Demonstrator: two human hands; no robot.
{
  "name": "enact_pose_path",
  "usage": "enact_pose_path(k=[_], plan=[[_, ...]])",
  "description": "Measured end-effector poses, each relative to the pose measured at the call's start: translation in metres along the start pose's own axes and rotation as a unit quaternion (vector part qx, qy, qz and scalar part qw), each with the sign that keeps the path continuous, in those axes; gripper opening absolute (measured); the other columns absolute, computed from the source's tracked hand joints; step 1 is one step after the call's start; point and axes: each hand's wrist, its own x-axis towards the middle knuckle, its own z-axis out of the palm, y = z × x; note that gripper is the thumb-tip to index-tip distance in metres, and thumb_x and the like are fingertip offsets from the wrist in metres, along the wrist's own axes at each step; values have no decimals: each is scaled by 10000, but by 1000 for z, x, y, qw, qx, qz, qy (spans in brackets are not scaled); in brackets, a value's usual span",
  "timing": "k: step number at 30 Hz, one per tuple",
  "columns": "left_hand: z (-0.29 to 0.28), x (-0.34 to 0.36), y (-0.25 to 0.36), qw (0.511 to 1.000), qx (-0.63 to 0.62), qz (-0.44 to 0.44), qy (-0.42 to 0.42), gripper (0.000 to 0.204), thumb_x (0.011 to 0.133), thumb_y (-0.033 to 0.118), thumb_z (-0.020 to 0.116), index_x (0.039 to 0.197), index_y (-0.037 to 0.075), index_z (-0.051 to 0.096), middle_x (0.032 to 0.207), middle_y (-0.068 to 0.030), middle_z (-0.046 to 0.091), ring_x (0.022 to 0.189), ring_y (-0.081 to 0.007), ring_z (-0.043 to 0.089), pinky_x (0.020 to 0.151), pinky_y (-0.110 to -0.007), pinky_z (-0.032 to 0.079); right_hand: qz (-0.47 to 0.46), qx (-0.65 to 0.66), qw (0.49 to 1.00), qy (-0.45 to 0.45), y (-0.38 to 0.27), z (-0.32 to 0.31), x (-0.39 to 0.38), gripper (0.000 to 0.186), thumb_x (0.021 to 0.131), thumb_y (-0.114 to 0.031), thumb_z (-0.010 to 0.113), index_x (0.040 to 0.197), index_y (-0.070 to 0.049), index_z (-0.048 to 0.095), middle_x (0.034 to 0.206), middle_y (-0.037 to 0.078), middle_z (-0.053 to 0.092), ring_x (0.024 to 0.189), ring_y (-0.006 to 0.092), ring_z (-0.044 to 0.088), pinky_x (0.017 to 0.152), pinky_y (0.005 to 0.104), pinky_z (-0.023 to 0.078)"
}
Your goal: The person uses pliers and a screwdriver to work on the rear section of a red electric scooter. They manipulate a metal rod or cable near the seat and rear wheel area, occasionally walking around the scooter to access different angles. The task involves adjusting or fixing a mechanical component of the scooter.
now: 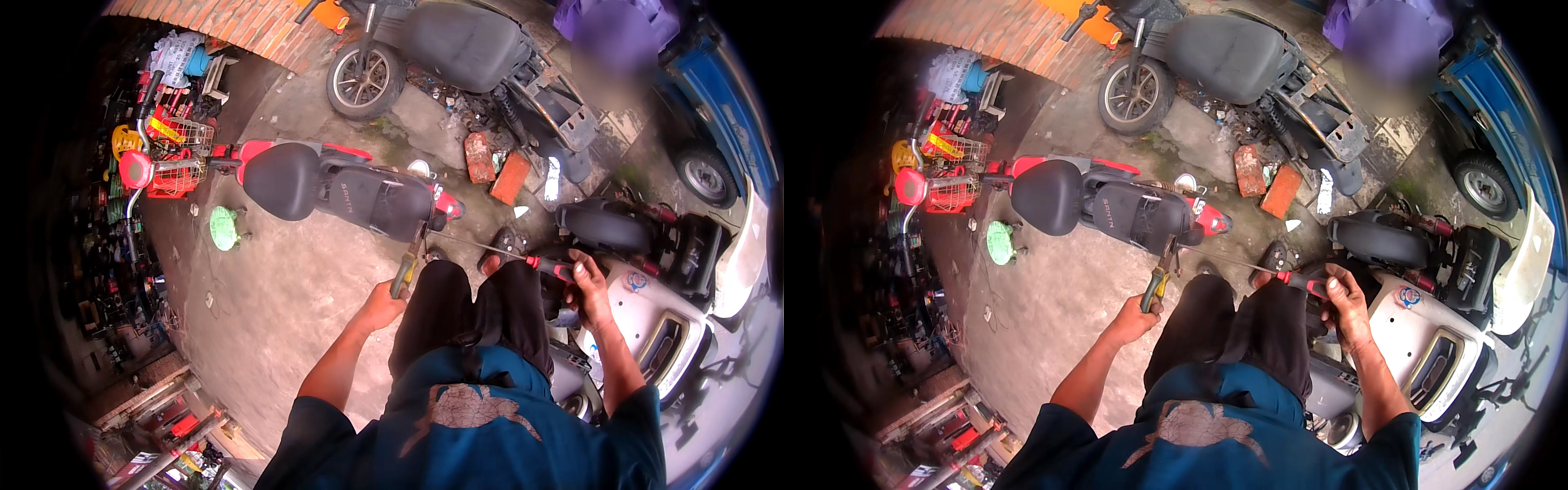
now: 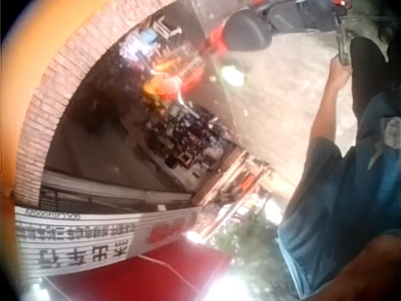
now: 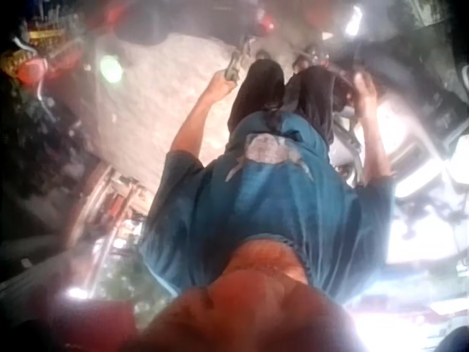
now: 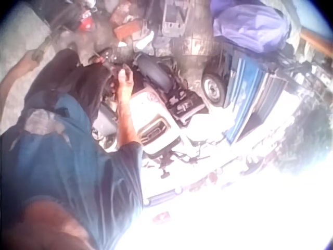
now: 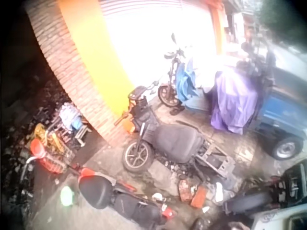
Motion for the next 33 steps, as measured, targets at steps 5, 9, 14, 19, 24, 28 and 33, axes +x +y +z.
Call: enact_pose_path(k=[5, 9, 14, 19, 24, 28, 33], plan=[[0, 3, -12, 1000, -11, 14, 4, 84, 757, -10, 589, 788, 45, 534, 799, -6, 548, 715, -101, 503, 659, -273, 447, 182, -65, 966, -172, -8, -28, 9, 527, 916, -570, 554, 1071, -70, 615, 699, 30, 595, 488, 78, 499, 410, 202, 339], [-2, -1, -2, 1000, 3, 5, -1, 63, 764, 3, 588, 789, 45, 547, 754, 0, 537, 700, -94, 498, 641, -265, 433, -221, -275, 931, -95, -1, -1, -5, 399, 904, -237, 679, 1190, 22, 577, 974, 73, 601, 851, 183, 557, 782, 311, 466], [-1, 2, -2, 1000, -3, 24, 1, 53, 761, 8, 585, 778, 45, 550, 728, 6, 528, 694, -94, 496, 633, -269, 425, -111, -85, 990, 11, 13, 4, -7, 381, 862, -272, 734, 1122, -28, 600, 884, 58, 593, 631, 167, 573, 554, 276, 476], [-1, 6, -22, 999, 14, 49, 6, 64, 746, 14, 594, 803, 32, 570, 751, -13, 556, 728, -121, 525, 678, -284, 446, 187, 38, 981, -41, 1, -18, -4, 472, 883, -528, 634, 1059, -91, 600, 625, -3, 537, 440, 104, 480, 360, 227, 312], [-5, 2, -4, 999, 37, 19, -15, 107, 744, 47, 599, 848, 21, 591, 770, -24, 578, 755, -133, 541, 709, -299, 454, -122, -196, 972, -48, -12, -2, -16, 387, 910, -352, 658, 1135, -47, 580, 838, 45, 588, 703, 146, 574, 614, 244, 456], [-2, 4, -13, 1000, 24, 13, -4, 90, 742, 30, 592, 832, 26, 588, 767, -15, 576, 754, -123, 536, 702, -298, 450, -334, -384, 861, 3, -8, 12, -29, 412, 885, -154, 685, 1236, 8, 542, 1090, 97, 560, 1046, 221, 540, 967, 323, 405], [-2, 3, -7, 1000, 14, 19, -6, 69, 742, 23, 591, 810, 25, 579, 752, -4, 568, 736, -123, 540, 698, -291, 450, 138, 20, 988, -59, -11, -4, -19, 466, 895, -411, 668, 1163, -39, 583, 667, 11, 598, 474, 90, 540, 385, 198, 382]])
